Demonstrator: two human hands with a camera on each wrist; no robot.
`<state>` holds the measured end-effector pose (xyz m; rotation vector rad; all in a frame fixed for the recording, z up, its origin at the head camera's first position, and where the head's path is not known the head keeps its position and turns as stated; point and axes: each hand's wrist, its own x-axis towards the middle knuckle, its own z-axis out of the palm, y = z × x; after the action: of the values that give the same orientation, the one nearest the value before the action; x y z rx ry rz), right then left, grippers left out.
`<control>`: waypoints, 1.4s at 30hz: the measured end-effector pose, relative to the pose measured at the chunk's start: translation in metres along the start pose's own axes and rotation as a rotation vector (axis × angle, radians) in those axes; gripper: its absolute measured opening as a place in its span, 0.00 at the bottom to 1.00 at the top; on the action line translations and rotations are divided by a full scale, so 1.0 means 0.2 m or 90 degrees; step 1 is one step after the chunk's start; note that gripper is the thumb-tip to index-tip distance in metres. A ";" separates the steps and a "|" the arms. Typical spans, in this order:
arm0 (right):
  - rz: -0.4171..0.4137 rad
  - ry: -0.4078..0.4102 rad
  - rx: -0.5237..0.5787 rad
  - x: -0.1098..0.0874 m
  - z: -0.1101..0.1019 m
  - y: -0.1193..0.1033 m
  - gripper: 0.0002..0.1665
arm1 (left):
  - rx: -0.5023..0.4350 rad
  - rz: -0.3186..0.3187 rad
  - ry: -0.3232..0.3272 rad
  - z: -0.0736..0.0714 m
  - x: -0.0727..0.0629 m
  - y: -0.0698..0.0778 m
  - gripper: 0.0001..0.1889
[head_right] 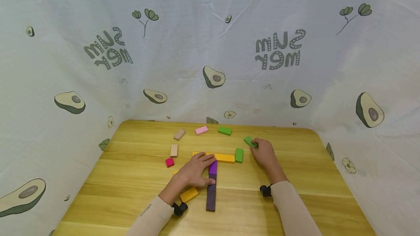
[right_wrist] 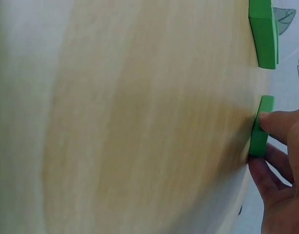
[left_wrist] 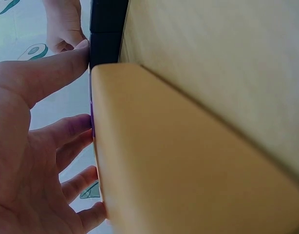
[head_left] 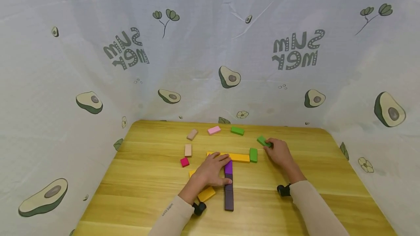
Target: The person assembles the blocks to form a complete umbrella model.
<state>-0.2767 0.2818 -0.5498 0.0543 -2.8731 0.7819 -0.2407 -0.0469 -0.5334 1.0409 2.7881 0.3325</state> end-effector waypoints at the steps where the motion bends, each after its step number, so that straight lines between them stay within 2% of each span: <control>1: 0.001 0.000 -0.002 0.00 0.00 0.00 0.20 | -0.001 0.000 0.000 0.00 0.00 0.00 0.44; 8: 0.015 0.010 0.007 0.00 -0.01 -0.03 0.19 | -0.004 0.004 0.003 0.00 0.01 0.00 0.44; 27: 0.009 0.036 0.065 0.01 0.01 -0.09 0.21 | 0.006 0.000 0.008 -0.01 0.00 -0.01 0.44; 42: 0.000 0.021 0.099 0.05 0.07 -0.19 0.20 | -0.004 0.001 0.004 0.00 0.00 0.00 0.44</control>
<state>-0.2854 0.2418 -0.5409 0.0608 -2.7756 0.9958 -0.2407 -0.0471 -0.5325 1.0425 2.7908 0.3453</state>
